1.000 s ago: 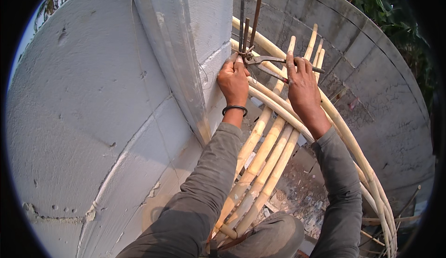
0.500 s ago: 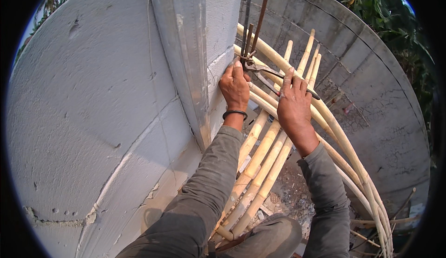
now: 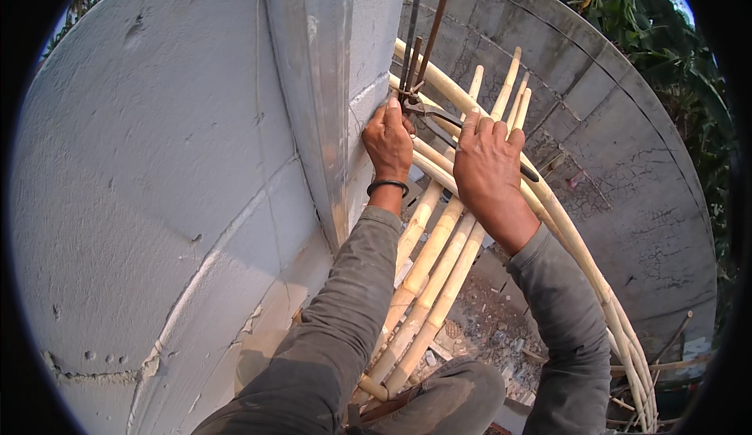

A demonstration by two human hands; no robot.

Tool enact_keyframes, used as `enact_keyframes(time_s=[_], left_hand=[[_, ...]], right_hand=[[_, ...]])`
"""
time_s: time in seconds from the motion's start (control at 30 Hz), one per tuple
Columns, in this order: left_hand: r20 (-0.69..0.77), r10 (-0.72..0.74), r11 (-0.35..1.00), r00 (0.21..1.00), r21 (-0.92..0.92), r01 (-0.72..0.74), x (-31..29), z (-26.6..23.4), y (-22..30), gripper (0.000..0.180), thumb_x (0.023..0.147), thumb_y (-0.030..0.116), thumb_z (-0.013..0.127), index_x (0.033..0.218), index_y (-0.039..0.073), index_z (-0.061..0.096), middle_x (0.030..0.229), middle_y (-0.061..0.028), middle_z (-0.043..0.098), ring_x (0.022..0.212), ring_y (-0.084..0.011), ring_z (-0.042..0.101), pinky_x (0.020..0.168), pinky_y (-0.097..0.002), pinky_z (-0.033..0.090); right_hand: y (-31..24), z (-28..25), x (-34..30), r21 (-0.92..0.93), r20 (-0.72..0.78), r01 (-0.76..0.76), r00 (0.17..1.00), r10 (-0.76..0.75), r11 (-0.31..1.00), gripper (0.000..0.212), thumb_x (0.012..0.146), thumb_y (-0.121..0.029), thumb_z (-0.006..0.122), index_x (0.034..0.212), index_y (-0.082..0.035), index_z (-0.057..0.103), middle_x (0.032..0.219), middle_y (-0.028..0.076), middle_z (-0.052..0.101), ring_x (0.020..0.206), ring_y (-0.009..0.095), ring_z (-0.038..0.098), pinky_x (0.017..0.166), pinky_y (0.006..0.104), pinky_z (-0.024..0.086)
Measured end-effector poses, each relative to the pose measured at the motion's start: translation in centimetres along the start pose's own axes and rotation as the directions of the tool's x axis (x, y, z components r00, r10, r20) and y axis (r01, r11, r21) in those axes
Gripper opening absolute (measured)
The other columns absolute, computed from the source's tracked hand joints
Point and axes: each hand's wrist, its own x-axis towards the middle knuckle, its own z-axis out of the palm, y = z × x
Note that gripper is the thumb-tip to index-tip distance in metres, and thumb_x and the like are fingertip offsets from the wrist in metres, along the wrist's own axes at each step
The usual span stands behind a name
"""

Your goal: The person secures bamboo poles to a rebar structure using thin metal wires, twisting the wires with a pair of pliers and tightening them by hand to create a stable scaffold.

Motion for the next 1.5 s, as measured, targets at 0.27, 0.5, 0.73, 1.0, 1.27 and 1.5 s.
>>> enact_keyframes(time_s=[0.27, 0.5, 0.73, 1.0, 1.27, 1.5], left_hand=[[0.005, 0.029, 0.997, 1.0, 0.074, -0.03, 0.1, -0.1, -0.2, 0.046, 0.099, 0.032, 0.044, 0.065, 0.002, 0.055, 0.053, -0.003, 0.052, 0.047, -0.0115, 0.049, 0.048, -0.0279, 0.04], [0.016, -0.006, 0.999, 1.0, 0.044, 0.005, 0.3, -0.5, -0.5, 0.041, 0.099, 0.03, 0.045, 0.074, 0.001, 0.058, 0.052, -0.0018, 0.051, 0.047, -0.0111, 0.048, 0.049, -0.0278, 0.04], [-0.242, 0.199, 0.958, 0.95, 0.252, -0.137, -3.4, 1.4, 0.2, 0.026, 0.098, 0.026, 0.054, 0.09, 0.001, 0.055, 0.073, -0.0057, 0.06, 0.059, -0.0115, 0.055, 0.058, -0.0284, 0.047], [0.451, -0.292, 0.546, 0.844, -0.646, 0.534, -1.6, 2.7, -0.6, 0.041, 0.095, 0.037, 0.061, 0.117, 0.004, 0.049, 0.11, -0.0128, 0.063, 0.102, -0.022, 0.063, 0.093, -0.0332, 0.047], [0.347, -0.2, 0.49, 0.917, -0.775, 0.4, -2.3, 5.6, 0.1, 0.038, 0.099, 0.037, 0.053, 0.115, 0.002, 0.055, 0.115, -0.0099, 0.064, 0.115, -0.0205, 0.059, 0.1, -0.0341, 0.046], [0.287, -0.204, 0.65, 0.936, -0.675, 0.348, -2.1, 6.0, -0.7, 0.043, 0.101, 0.037, 0.05, 0.127, 0.002, 0.051, 0.131, -0.0093, 0.054, 0.126, -0.0186, 0.047, 0.109, -0.0371, 0.035]], right_hand=[[2.5, 1.6, 1.4, 0.426, 0.227, -0.013, 0.969, -0.093, 0.905, 0.015, 0.086, -0.008, 0.049, 0.094, 0.0, 0.059, 0.083, 0.021, 0.066, 0.085, 0.035, 0.068, 0.075, 0.0471, 0.051], [4.0, 2.2, 2.7, 0.789, 0.609, -0.487, 0.698, -0.377, 0.375, 0.01, 0.088, -0.012, 0.058, 0.089, -0.002, 0.058, 0.073, 0.009, 0.06, 0.07, 0.021, 0.063, 0.064, 0.0356, 0.05], [6.1, 4.9, 4.3, 0.619, 0.459, -0.779, 0.461, -0.759, -0.099, 0.013, 0.094, -0.01, 0.057, 0.094, 0.002, 0.058, 0.077, 0.006, 0.054, 0.065, 0.017, 0.056, 0.061, 0.0323, 0.047], [6.3, 4.6, 4.4, 0.565, 0.452, -0.815, 0.434, -0.779, -0.127, 0.024, 0.094, -0.015, 0.058, 0.105, 0.005, 0.056, 0.078, 0.007, 0.058, 0.063, 0.018, 0.059, 0.062, 0.0336, 0.049], [2.7, 2.4, -0.9, 0.354, 0.153, -0.024, 0.988, -0.033, 0.935, 0.065, 0.079, -0.009, 0.065, 0.139, -0.001, 0.04, 0.112, 0.014, 0.055, 0.102, 0.029, 0.055, 0.081, 0.0438, 0.043], [2.5, 8.9, 0.2, 0.262, -0.138, 0.051, 0.99, -0.015, 0.964, 0.045, 0.088, -0.008, 0.053, 0.132, 0.001, 0.046, 0.104, 0.014, 0.057, 0.097, 0.029, 0.058, 0.078, 0.0415, 0.045]])
